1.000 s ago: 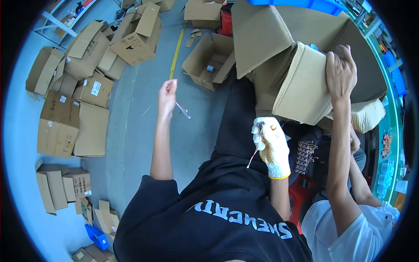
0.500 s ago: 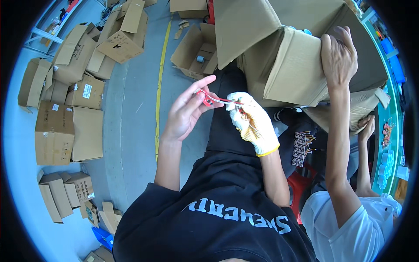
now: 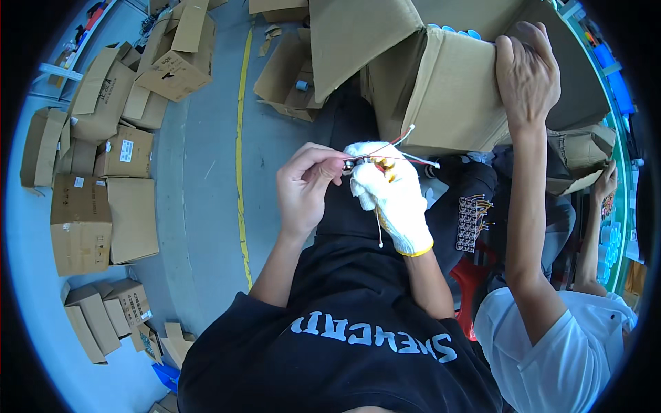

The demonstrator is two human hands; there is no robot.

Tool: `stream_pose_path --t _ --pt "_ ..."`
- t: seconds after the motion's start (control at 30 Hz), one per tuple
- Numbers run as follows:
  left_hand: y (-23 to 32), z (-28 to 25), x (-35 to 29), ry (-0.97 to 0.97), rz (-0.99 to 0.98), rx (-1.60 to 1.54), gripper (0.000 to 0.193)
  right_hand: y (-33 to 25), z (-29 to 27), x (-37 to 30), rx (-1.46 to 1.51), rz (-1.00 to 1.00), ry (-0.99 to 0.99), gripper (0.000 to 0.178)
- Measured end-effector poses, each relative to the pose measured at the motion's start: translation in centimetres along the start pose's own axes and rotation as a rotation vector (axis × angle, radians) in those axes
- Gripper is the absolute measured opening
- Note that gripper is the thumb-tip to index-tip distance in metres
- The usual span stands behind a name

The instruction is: Assemble and organize small circuit boards with attached wires into a container.

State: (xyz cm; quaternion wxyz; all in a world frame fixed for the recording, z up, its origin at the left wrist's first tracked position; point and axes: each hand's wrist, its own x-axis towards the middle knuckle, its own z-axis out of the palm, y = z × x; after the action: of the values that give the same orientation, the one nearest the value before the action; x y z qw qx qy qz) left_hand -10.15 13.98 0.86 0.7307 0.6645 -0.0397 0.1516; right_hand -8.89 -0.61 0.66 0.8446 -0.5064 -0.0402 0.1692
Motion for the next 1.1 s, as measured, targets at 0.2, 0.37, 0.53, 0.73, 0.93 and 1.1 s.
stream_pose_path --t 0.2,0.37,0.53,0.73,0.93,1.1 --pt "-0.1 0.1 0.4 -0.026 -0.080 -0.066 0.017 1.0 -0.1 -0.2 0.405 0.092 -0.079 0.030" --pt "-0.5 1.0 0.4 0.115 -0.110 -0.181 0.014 0.9 -0.1 0.2 0.612 0.115 -0.089 0.031" --pt "-1.1 1.7 -0.2 0.125 0.267 0.262 0.010 0.7 0.9 -0.2 0.589 0.086 -0.001 0.029" --pt "-1.0 2.3 -0.4 0.086 0.308 0.303 0.012 1.5 0.7 -0.4 0.504 -0.020 -0.081 0.027" --pt "-1.6 0.8 0.7 -0.049 -0.108 -0.269 0.008 0.2 0.1 -0.2 0.560 -0.014 -0.059 0.025" --pt "-9.0 -9.6 0.6 0.368 -0.204 0.047 0.021 0.5 -1.1 -0.1 0.212 0.070 -0.040 0.021"
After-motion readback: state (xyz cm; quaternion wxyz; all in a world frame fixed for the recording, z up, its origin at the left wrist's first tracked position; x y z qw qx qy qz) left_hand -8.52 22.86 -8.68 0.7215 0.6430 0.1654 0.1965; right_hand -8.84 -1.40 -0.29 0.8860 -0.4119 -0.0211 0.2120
